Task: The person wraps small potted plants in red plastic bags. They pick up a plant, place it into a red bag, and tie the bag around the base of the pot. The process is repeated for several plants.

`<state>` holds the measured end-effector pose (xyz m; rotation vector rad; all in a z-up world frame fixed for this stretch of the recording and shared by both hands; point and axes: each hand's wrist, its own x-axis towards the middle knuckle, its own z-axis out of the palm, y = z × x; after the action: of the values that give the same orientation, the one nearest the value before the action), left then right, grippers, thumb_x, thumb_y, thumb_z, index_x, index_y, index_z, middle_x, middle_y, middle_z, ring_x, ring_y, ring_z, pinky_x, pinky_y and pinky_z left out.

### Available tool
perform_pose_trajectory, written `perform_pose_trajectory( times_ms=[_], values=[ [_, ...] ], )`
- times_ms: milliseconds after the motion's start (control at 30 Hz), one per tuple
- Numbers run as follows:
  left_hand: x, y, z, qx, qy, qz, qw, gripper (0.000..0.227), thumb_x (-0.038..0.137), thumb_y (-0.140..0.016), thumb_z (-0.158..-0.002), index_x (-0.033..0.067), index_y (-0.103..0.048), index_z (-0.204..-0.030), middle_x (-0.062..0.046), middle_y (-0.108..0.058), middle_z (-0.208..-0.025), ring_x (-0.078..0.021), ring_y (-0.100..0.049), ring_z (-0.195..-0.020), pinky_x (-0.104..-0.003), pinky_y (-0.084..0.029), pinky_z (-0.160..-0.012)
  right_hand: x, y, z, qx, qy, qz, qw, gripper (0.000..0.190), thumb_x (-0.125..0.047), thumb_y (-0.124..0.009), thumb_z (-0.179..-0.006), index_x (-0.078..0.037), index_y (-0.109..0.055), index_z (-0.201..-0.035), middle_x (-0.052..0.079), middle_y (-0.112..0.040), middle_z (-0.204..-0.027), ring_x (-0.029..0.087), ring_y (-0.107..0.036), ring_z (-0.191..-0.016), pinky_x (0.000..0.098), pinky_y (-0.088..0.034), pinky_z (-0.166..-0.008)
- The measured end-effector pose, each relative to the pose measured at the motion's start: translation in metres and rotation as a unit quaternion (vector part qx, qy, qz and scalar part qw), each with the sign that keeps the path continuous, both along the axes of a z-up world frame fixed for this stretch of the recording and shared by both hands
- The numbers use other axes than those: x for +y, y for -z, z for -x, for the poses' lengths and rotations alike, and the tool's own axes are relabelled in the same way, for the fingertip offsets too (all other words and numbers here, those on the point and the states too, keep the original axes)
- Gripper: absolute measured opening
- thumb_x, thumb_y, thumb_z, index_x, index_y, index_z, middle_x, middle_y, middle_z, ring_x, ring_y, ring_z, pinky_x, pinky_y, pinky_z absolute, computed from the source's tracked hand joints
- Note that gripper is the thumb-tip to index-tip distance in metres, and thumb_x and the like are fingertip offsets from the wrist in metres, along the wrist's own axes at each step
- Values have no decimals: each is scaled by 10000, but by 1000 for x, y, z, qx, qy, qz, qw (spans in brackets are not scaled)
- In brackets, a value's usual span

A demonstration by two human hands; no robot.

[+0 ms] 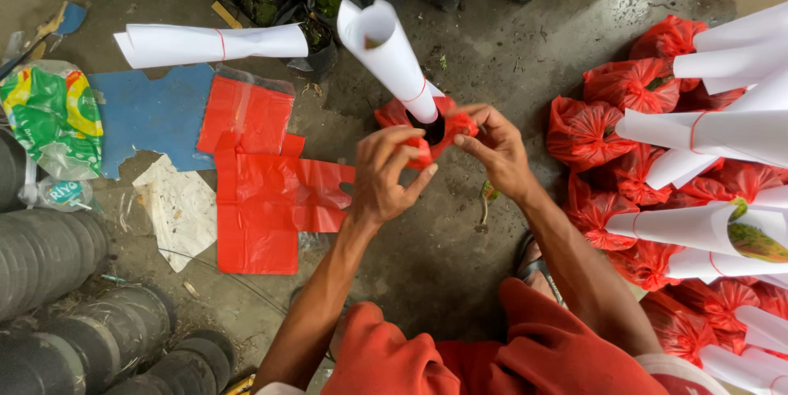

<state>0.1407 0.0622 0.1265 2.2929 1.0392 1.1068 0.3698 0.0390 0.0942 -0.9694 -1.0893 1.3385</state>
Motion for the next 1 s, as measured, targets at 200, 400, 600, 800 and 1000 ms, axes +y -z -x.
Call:
perform_pose_trajectory(
  times_ms=[200, 400, 600, 800, 1000],
  values=[
    [21, 25, -18, 38, 58, 88, 994, 234, 93, -673, -973, 140, -657, -1202, -19, -688, -1155, -246, -671, -1096, -440, -507, -1017, -13, 29, 0, -132, -16, -4, 991, 121, -33, -627, -1069, -40, -647, -1188, 62, -622, -1181, 119, -615, -1080, 297, -540, -955],
    [31, 58, -21, 21, 60, 108, 992, 301, 16, -621, -982, 100, -545, -1262, -46, -758, -1067, -275, -737, -989, -431, -519, -909, -15, 18, 4, -283, 26, -94, 954, 295, 43, -683, -962, -2, -596, -1240, 85, -657, -1252, 176, -685, -1115, 311, -595, -941],
    [44, 70, -20, 46, 86, 41, 994, 421, -82, -576, -970, 50, -376, -1316, -105, -697, -1061, -321, -712, -1021, -459, -507, -992, 3, -14, 4, -497, -8, -351, 793, 252, 53, -749, -793, -35, -713, -1027, 192, -627, -1296, 258, -624, -856, 382, -525, -720],
    [33, 53, -16, 67, 54, 16, 996, 659, 19, -739, -874, 48, -382, -1427, -31, -697, -981, -264, -662, -993, -446, -468, -948, 5, 1, 15, -303, -4, -154, 940, 142, 12, -716, -952, -32, -722, -1087, 80, -643, -1068, 158, -634, -894, 313, -540, -728],
    [16, 54, -15, 74, -49, -28, 996, 653, 138, -845, -837, 102, -434, -1343, 40, -675, -992, -198, -611, -1021, -423, -419, -871, 8, 33, 51, -116, 144, 83, 979, 106, -116, -705, -983, -55, -627, -1021, -29, -638, -811, 58, -592, -692, 256, -549, -629]
  ],
)
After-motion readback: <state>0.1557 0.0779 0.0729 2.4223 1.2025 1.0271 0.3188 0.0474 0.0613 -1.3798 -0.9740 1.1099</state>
